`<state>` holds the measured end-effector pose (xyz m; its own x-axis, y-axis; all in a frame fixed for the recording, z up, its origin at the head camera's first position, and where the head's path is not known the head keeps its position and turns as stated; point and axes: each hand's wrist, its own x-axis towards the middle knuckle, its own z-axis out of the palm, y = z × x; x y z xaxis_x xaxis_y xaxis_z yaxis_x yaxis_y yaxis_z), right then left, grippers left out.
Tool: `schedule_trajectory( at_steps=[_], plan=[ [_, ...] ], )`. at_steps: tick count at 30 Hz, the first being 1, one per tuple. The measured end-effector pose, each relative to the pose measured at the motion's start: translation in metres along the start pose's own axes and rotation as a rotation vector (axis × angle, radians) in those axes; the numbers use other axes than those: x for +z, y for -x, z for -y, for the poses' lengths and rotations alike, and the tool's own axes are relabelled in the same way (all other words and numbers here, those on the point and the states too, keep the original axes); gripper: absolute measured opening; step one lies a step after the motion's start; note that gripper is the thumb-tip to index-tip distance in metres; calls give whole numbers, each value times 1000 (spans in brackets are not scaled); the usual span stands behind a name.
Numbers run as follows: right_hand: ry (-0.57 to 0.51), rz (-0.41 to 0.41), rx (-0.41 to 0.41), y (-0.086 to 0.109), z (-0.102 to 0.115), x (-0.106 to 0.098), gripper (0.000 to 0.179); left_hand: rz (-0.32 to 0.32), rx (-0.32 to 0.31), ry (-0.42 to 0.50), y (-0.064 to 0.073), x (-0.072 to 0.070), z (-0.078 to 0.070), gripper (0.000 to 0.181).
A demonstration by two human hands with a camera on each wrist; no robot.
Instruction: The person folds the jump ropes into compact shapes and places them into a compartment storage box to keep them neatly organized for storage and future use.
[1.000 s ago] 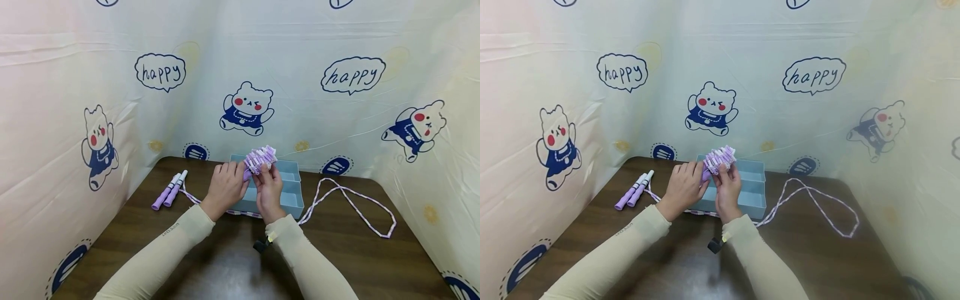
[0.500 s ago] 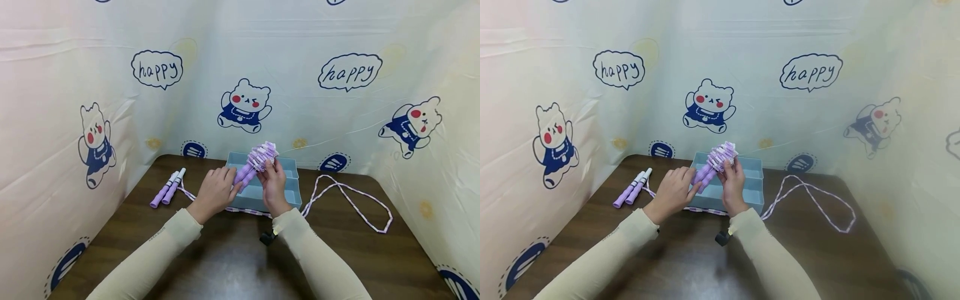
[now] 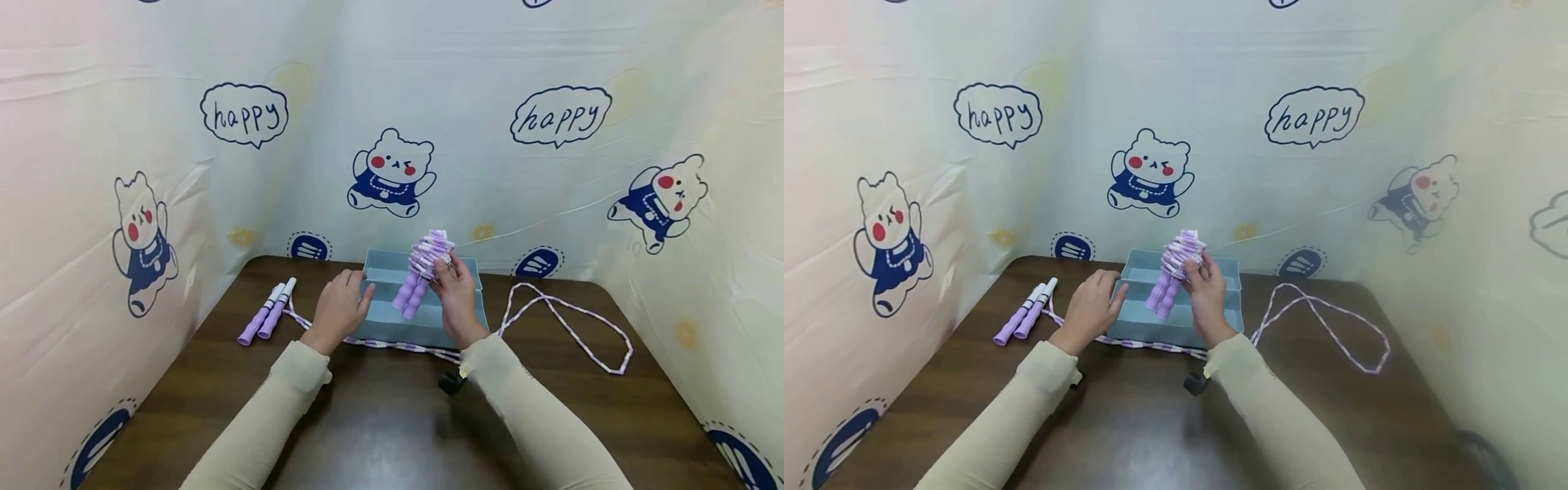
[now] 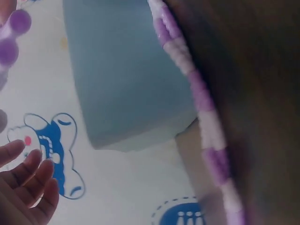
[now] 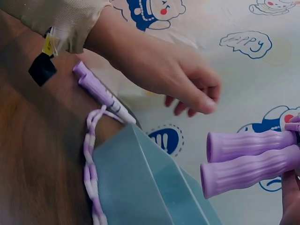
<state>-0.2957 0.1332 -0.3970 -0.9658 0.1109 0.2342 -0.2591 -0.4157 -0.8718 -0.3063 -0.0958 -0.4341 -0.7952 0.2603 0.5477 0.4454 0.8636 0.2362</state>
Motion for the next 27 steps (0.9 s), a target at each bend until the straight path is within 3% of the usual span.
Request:
schedule_trajectory(
  at_steps=[6,12,16,19,22,27],
  plan=[
    [89,5,6,-9,5,-14,58,35,-89,112,5,12,14,35],
    [181,45,28,-13,11,-24,56,88,-175,161,12,20,23,34],
    [245,91,23,-16,12,-25,53,167,-293,246,17,21,27,38],
    [324,130,26,-20,14,-29,54,264,-372,296,19,25,31,42],
    [427,173,49,-26,18,-34,58,325,-402,335,19,30,35,46],
    [572,253,99,-40,24,-39,64,356,-423,423,17,32,40,46]
  ],
)
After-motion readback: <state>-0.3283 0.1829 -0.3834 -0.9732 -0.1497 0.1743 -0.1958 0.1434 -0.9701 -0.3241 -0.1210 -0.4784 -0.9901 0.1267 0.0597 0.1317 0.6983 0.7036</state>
